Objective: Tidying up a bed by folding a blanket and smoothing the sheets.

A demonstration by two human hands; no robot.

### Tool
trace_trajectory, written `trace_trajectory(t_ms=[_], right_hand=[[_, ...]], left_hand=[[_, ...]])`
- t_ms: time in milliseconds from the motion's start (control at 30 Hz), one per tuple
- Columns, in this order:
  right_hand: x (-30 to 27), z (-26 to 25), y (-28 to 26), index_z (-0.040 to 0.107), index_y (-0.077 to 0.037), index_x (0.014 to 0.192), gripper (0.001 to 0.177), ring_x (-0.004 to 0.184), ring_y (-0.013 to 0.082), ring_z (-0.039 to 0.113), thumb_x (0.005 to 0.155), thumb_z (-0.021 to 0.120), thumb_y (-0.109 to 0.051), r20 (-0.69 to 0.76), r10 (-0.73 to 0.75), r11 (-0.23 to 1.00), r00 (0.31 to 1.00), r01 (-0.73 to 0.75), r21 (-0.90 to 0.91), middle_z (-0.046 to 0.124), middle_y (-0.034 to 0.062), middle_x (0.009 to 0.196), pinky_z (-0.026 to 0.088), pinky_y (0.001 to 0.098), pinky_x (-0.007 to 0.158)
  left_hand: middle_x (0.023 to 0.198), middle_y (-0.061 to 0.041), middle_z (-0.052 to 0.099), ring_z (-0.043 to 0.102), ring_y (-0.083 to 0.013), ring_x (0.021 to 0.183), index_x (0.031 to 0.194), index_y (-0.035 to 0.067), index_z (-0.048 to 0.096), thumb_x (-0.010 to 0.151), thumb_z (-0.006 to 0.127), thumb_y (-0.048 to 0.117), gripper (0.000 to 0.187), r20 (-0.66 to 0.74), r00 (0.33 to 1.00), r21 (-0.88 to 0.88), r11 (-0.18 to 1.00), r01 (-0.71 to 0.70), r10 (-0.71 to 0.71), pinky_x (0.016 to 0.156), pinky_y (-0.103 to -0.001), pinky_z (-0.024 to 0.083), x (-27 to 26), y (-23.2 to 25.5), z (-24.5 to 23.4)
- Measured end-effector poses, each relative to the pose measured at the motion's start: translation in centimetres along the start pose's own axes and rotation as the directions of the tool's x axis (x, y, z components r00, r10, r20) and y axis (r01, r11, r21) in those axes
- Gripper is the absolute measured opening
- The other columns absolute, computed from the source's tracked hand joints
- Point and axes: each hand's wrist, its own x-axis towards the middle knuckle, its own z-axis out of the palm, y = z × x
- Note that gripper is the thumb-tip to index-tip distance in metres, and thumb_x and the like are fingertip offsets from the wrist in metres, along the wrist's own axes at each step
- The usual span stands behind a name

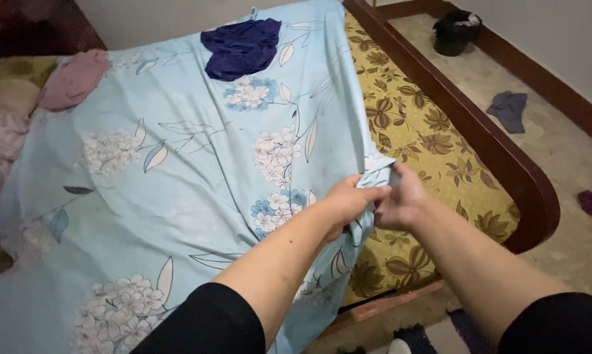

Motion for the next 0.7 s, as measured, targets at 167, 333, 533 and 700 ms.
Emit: trace_trajectory(t_ms=[167, 333, 533, 700], right_hand=[[-1.8, -1.1, -5.8, 0.056, 0.002, 0.129, 0.06, 0.122, 0.0352, 0.065, 0.098, 0.049, -0.049, -0.16, -0.152, 0.953, 0.975, 0.188, 0.237, 0.067, 0.0215, 0.133, 0.042, 0.0569, 0.112], [-0.1, -8.1, -11.9, 0.06, -0.003, 0.127, 0.038, 0.125, 0.0314, 0.066, 0.094, 0.061, -0.022, -0.206, -0.267, 0.92, 0.941, 0.313, 0.236, 0.067, 0.0155, 0.131, 0.045, 0.0557, 0.111], [3.1, -22.1, -19.0, 0.057, 0.001, 0.129, 0.041, 0.122, 0.032, 0.063, 0.089, 0.056, -0.007, -0.24, -0.328, 0.918, 0.914, 0.368, 0.146, 0.063, 0.0159, 0.133, 0.048, 0.0508, 0.11], [1.2, -29.5, -23.1, 0.053, 0.006, 0.131, 0.045, 0.12, 0.0327, 0.06, 0.087, 0.056, -0.002, -0.282, -0.352, 0.913, 0.893, 0.394, 0.106, 0.059, 0.0158, 0.132, 0.048, 0.0494, 0.112]], left_hand=[[0.099, -0.004, 0.073, 0.064, -0.0148, 0.083, 0.118, 0.007, 0.07, 0.078, 0.079, 0.019, 0.043, -0.037, 0.997, 0.268, 0.962, -0.05, 0.062, 0.073, -0.031, 0.051, 2.1, -1.2, 2.3], [0.092, -0.005, 0.071, 0.062, -0.0175, 0.08, 0.116, 0.012, 0.071, 0.074, 0.076, 0.013, 0.042, -0.084, 0.996, 0.397, 0.918, 0.027, 0.007, 0.07, -0.034, 0.05, 3.6, -2.2, 6.2], [0.091, -0.009, 0.072, 0.064, -0.0213, 0.081, 0.11, 0.01, 0.074, 0.071, 0.075, 0.01, 0.039, -0.075, 0.997, 0.528, 0.848, 0.041, -0.002, 0.073, -0.037, 0.052, 7.2, -3.7, 11.5], [0.098, -0.014, 0.073, 0.068, -0.0296, 0.089, 0.112, 0.013, 0.073, 0.074, 0.069, 0.013, 0.038, -0.081, 0.993, 0.694, 0.711, 0.115, -0.082, 0.079, -0.043, 0.054, 7.7, -2.6, 18.2]])
